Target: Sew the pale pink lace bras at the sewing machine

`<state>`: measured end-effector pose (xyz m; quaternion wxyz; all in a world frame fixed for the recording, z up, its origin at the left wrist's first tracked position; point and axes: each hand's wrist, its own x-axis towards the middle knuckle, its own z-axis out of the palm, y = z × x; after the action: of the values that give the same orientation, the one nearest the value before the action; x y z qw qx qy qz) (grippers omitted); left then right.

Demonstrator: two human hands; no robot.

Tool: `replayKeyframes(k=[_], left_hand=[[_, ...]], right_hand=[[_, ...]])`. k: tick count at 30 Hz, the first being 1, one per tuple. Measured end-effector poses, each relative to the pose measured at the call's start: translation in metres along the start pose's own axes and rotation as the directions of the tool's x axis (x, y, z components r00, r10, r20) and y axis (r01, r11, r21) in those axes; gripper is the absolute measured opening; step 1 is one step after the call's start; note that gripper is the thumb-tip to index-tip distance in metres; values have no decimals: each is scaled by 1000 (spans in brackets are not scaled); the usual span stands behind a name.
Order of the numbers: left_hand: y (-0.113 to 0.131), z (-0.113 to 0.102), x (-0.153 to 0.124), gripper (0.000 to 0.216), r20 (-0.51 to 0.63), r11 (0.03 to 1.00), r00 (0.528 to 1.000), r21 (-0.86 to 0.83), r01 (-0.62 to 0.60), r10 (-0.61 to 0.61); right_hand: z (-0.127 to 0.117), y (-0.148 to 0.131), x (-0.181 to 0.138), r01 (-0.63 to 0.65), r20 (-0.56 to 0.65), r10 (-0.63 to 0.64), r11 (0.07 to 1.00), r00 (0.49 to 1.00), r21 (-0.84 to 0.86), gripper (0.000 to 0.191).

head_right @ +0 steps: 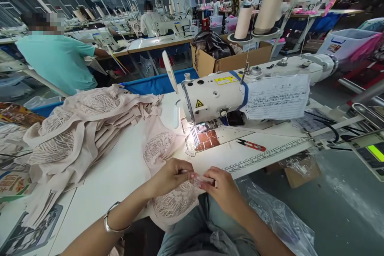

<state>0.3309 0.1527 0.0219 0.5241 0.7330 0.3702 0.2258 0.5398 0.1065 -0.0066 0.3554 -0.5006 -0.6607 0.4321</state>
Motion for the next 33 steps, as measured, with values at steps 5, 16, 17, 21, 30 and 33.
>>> replayKeyframes(k=[5,16,17,21,30,33], left_hand=[[10,19,-14,52,-87,913,981,-387,129,-175],[40,23,-23,21,-174,980,984,-198,-7,-28],[44,25,-22,14,-192,985,981,-173,-16,-18],[53,39,-14,7,-272,992,960,-80,-97,72],[53,41,-2,46,-54,877,995,-479,44,-80],[56,40,3,51,4,866,992,-488,110,-124]], right_hand=[[-7,-8,1,-76,-47,123,825,991,561,45],[-16,-23,-11,51,-153,17,902,988,429,40],[-16,-25,-12,65,-141,-7,910,990,409,40],[-18,-33,-19,86,-148,-33,929,988,361,40],[-35,-38,-27,70,-256,60,880,965,469,40],[-38,-41,-28,56,-273,93,868,958,493,41]])
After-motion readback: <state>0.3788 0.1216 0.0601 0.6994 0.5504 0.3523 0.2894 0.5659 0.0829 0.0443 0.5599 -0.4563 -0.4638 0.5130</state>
